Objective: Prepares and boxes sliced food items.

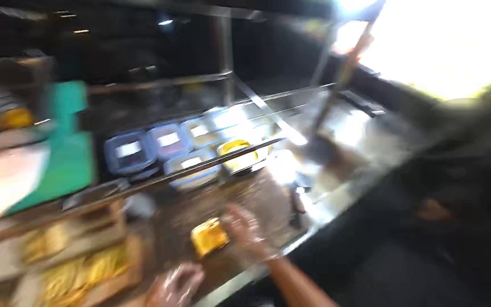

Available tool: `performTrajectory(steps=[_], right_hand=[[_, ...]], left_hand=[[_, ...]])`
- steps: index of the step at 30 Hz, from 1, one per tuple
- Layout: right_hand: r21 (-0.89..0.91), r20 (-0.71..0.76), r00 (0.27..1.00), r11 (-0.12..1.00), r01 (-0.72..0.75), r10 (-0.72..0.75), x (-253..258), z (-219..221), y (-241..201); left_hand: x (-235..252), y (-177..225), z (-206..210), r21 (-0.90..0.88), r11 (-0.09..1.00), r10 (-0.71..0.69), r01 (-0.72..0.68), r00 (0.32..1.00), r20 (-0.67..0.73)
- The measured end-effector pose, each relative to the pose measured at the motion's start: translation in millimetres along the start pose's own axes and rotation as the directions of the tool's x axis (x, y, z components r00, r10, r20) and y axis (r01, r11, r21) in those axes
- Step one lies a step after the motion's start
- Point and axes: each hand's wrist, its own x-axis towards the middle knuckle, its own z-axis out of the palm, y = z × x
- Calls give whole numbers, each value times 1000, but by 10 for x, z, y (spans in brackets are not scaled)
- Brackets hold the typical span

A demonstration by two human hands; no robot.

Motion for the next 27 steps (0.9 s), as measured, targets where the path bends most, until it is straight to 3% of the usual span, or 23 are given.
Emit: performTrajectory(steps=[3,5,8,11,16,22,24,27], right_hand=[[-263,15,991,957,-122,131,258,-487,507],[-451,135,975,887,-97,175,380,-517,583],[-645,331,914,763,38,234,580,-213,538],[-708,494,818,682,183,293,828,222,533],[-782,546,714,572,247,438,887,592,469],[-758,523,720,634,150,455,977,540,585],[-702,534,702,710,58,471,1003,439,541],[-425,583,705,891,-157,403,1001,204,559]], left_hand=[[196,-59,-35,-116,950,-310,290,920,-238],[366,-111,-61,-53,918,-389,393,868,-310],[676,-109,5,63,879,-441,472,857,-268],[964,-127,101,111,857,-477,503,856,-200],[1081,-42,199,387,789,-446,478,878,-176],[1070,-74,231,388,805,-421,449,893,-160],[1054,-169,199,234,886,-381,401,916,-126],[897,-312,81,-186,945,-301,269,937,-175]])
